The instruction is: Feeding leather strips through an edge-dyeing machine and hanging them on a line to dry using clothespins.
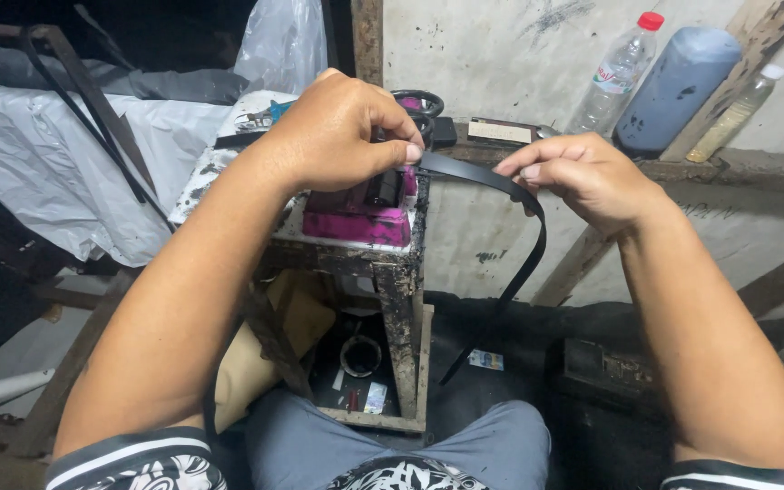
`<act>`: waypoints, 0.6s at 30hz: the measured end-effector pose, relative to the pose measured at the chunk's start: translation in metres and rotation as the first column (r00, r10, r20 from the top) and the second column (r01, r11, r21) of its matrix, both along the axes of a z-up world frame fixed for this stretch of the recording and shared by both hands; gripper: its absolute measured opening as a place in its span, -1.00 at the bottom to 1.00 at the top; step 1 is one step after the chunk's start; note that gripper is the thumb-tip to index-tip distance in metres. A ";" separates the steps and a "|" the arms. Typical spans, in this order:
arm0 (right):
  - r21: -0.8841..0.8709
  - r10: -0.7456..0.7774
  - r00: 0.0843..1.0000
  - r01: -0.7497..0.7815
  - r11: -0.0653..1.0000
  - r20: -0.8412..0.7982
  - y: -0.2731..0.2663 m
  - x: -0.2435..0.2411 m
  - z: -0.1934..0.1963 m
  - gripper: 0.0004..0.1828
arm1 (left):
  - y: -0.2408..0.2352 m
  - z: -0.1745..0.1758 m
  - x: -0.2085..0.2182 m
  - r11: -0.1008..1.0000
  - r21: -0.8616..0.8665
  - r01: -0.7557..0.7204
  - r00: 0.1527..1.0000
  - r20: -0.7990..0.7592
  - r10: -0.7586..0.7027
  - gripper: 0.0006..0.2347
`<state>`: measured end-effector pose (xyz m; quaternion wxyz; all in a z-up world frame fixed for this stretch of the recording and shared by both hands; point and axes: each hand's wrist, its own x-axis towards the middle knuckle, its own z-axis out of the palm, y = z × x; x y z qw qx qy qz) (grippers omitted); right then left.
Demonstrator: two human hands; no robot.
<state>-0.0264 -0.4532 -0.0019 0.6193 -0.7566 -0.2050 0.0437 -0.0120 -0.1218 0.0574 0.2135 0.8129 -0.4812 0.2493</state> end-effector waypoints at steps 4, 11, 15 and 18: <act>-0.055 -0.010 1.000 0.011 0.998 0.022 0.016 -0.004 0.017 -0.63 | -0.001 0.000 -0.002 1.000 0.006 -0.007 1.000 -0.004 0.007 -0.95; -0.217 0.083 0.987 -0.052 0.975 0.139 0.019 -0.004 0.028 -0.69 | 0.013 0.002 -0.004 1.000 -0.022 0.021 0.995 -0.102 -0.023 -0.87; -0.417 0.131 0.950 -0.001 0.909 0.284 0.027 -0.015 0.040 -0.70 | 0.039 0.006 -0.005 1.000 -0.005 -0.025 0.976 -0.215 0.023 -0.82; -0.497 0.196 0.882 0.049 0.866 0.429 0.034 -0.019 0.043 -0.67 | 0.066 0.004 -0.007 0.994 -0.003 -0.106 0.973 -0.205 0.103 -0.81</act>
